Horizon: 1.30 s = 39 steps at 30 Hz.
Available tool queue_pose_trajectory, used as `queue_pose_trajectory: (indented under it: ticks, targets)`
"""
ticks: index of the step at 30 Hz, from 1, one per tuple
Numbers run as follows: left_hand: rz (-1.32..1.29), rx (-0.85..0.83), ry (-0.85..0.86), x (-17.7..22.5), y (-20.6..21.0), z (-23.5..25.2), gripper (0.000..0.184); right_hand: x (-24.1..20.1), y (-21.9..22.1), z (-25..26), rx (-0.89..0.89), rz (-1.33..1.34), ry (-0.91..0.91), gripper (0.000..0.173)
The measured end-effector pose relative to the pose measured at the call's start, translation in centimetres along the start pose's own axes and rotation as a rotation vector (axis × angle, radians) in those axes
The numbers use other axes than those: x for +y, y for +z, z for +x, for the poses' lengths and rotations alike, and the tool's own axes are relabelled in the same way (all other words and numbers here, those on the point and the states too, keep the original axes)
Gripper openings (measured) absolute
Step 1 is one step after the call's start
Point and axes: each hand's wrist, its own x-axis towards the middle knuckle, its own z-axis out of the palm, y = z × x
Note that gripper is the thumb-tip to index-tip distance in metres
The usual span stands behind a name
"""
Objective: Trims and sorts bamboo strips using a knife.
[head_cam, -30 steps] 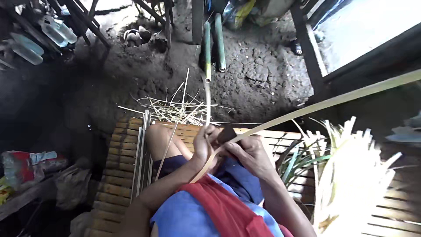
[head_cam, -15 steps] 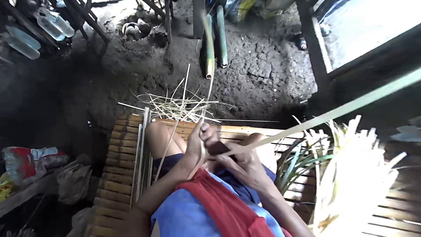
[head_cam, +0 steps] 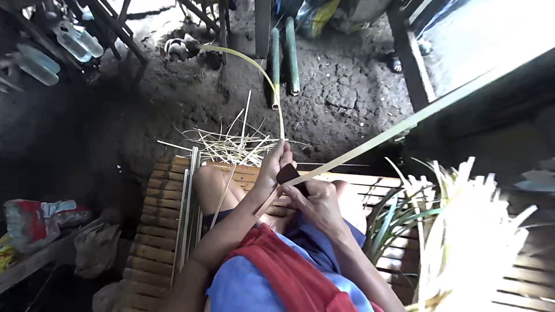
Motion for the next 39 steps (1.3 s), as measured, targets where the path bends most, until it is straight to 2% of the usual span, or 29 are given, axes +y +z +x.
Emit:
queue_pose_trajectory:
  ticks: [4, 6, 8, 10, 13, 18, 21, 23, 27, 29, 31, 34, 35, 38, 39]
  targets:
    - [0.101, 0.153, 0.028, 0.4, -1.4, 1.0, 0.034, -0.3, -1.3, -0.8, 0.026, -0.015, -0.036, 0.041]
    - [0.170, 0.106, -0.027, -0.1, -1.7, 0.6, 0.035, 0.4, -1.2, -0.4, 0.080, -0.134, -0.005, 0.043]
    - [0.215, -0.034, -0.110, -1.2, -2.2, -0.4, 0.042, 1.2, -1.1, 0.2, 0.102, -0.186, 0.056, 0.042]
    - [0.174, -0.019, -0.154, -1.4, -1.2, -0.9, 0.038, 1.4, -0.7, 0.4, 0.075, -0.160, 0.070, 0.041]
    - [0.002, 0.075, -0.064, -1.5, -0.8, 0.2, 0.027, 0.9, 0.3, 0.2, 0.021, -0.128, 0.027, 0.045]
    - [-0.053, 0.307, 0.000, -1.8, -0.9, 1.1, 0.029, 0.8, -0.2, 0.0, -0.005, -0.154, 0.043, 0.049]
    - [-0.083, 0.304, 0.008, -2.0, -0.6, 1.3, 0.026, 1.0, 0.2, 0.2, -0.073, -0.089, 0.116, 0.046]
    - [-0.106, 0.274, 0.015, -2.0, -0.9, 1.2, 0.027, 1.1, 0.5, 0.1, -0.079, -0.088, 0.090, 0.047]
    - [-0.050, 0.354, 0.069, -1.8, -2.6, 1.8, 0.030, 1.0, 0.1, -0.2, -0.081, -0.043, 0.069, 0.047]
    - [0.020, 0.303, 0.076, -1.6, -5.0, 1.5, 0.029, 0.3, -0.8, -0.7, -0.104, 0.068, 0.067, 0.044]
    - [0.144, 0.186, 0.022, -1.3, -6.4, 1.3, 0.034, 0.0, -1.4, -0.7, -0.184, 0.168, 0.116, 0.042]
    - [0.563, -0.058, -0.086, -1.3, -5.5, 1.0, 0.059, 0.6, -1.1, 0.2, -0.504, 0.310, 0.299, 0.032]
    - [0.681, -0.173, -0.111, -1.0, -4.9, 1.1, 0.059, 1.0, -1.0, 0.5, -0.611, 0.344, 0.345, 0.030]
    - [0.756, -0.344, -0.158, -0.2, -3.6, 1.0, 0.032, 2.3, -1.0, 0.1, -0.872, 0.426, 0.409, 0.031]
    - [0.780, -0.368, -0.161, 0.1, -3.7, 0.9, 0.028, 3.0, -1.2, -0.4, -0.955, 0.442, 0.408, 0.032]
